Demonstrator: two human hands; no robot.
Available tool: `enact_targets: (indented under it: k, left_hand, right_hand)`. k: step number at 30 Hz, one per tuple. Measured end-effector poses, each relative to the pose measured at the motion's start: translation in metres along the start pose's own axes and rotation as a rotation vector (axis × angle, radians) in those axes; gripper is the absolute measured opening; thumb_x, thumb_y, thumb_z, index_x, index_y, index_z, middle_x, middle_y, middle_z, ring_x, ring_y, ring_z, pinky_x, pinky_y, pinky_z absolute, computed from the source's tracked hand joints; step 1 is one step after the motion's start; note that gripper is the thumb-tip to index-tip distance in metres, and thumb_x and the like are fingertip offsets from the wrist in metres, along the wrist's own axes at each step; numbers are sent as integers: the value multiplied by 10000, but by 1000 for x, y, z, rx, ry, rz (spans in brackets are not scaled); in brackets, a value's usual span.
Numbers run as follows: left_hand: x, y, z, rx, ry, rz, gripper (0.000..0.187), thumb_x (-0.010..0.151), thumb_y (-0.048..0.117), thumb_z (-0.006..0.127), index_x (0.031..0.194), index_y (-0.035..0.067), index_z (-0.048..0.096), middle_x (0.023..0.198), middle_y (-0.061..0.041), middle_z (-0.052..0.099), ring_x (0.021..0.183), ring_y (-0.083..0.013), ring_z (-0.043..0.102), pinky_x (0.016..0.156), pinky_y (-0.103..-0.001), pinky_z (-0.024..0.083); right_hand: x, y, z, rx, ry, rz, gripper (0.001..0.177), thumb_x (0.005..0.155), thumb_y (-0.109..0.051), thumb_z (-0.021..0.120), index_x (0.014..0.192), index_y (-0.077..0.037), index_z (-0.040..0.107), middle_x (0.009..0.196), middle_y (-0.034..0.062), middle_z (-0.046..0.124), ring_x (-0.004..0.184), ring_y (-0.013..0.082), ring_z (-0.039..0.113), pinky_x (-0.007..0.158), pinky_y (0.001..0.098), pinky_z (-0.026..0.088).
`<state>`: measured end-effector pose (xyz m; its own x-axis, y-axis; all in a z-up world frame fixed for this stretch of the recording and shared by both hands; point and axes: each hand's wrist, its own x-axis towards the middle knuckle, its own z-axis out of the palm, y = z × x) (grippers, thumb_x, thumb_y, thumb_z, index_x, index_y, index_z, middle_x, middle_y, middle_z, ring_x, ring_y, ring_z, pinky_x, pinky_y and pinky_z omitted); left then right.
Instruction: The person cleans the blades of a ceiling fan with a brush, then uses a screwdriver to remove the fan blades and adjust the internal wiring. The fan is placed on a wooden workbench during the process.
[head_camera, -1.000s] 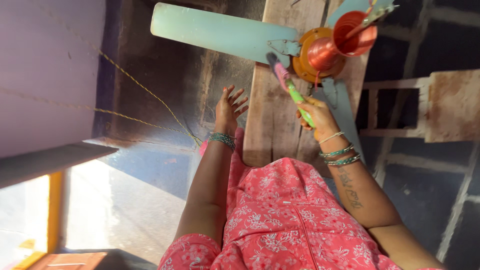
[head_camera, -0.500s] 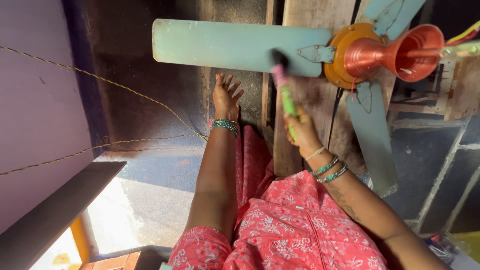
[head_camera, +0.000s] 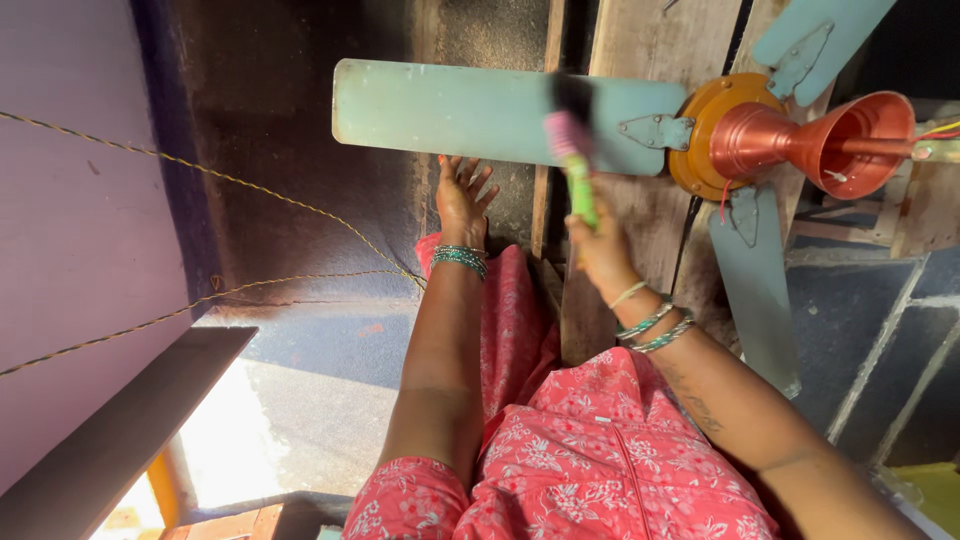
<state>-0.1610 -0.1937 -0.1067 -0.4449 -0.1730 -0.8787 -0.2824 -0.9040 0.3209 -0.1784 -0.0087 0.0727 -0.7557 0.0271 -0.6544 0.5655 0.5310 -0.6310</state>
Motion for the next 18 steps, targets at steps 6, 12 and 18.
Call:
enact_targets:
  k: [6, 12, 18]
  left_hand:
    - [6, 5, -5, -34, -4, -3, 704, 1017, 609, 404, 1476, 78, 445, 1422, -109, 591, 1148, -275, 639, 882, -479, 532]
    - [-4, 17, -10, 0, -12, 39, 707, 984, 621, 388, 1526, 170, 431, 1410, -98, 600, 1161, -249, 624, 911, -471, 538]
    - [9, 14, -15, -50, 1, -3, 774, 991, 698, 354, 1540, 157, 425, 1433, -76, 555, 1200, -226, 599, 987, -467, 486]
  right_hand:
    - [-7, -18, 3, 261, -305, -25, 572, 964, -122, 644, 1513, -172, 490, 751, -25, 606, 439, 32, 428, 378, 211, 343]
    - [-4, -20, -19, 348, 47, 95, 489, 991, -186, 563, 1474, -216, 495, 729, -50, 549, 421, 38, 450, 345, 215, 337]
    - [-31, 11, 29, -5, -341, 74, 569, 980, -193, 635, 1529, -206, 485, 736, -6, 567, 435, 46, 427, 367, 222, 377]
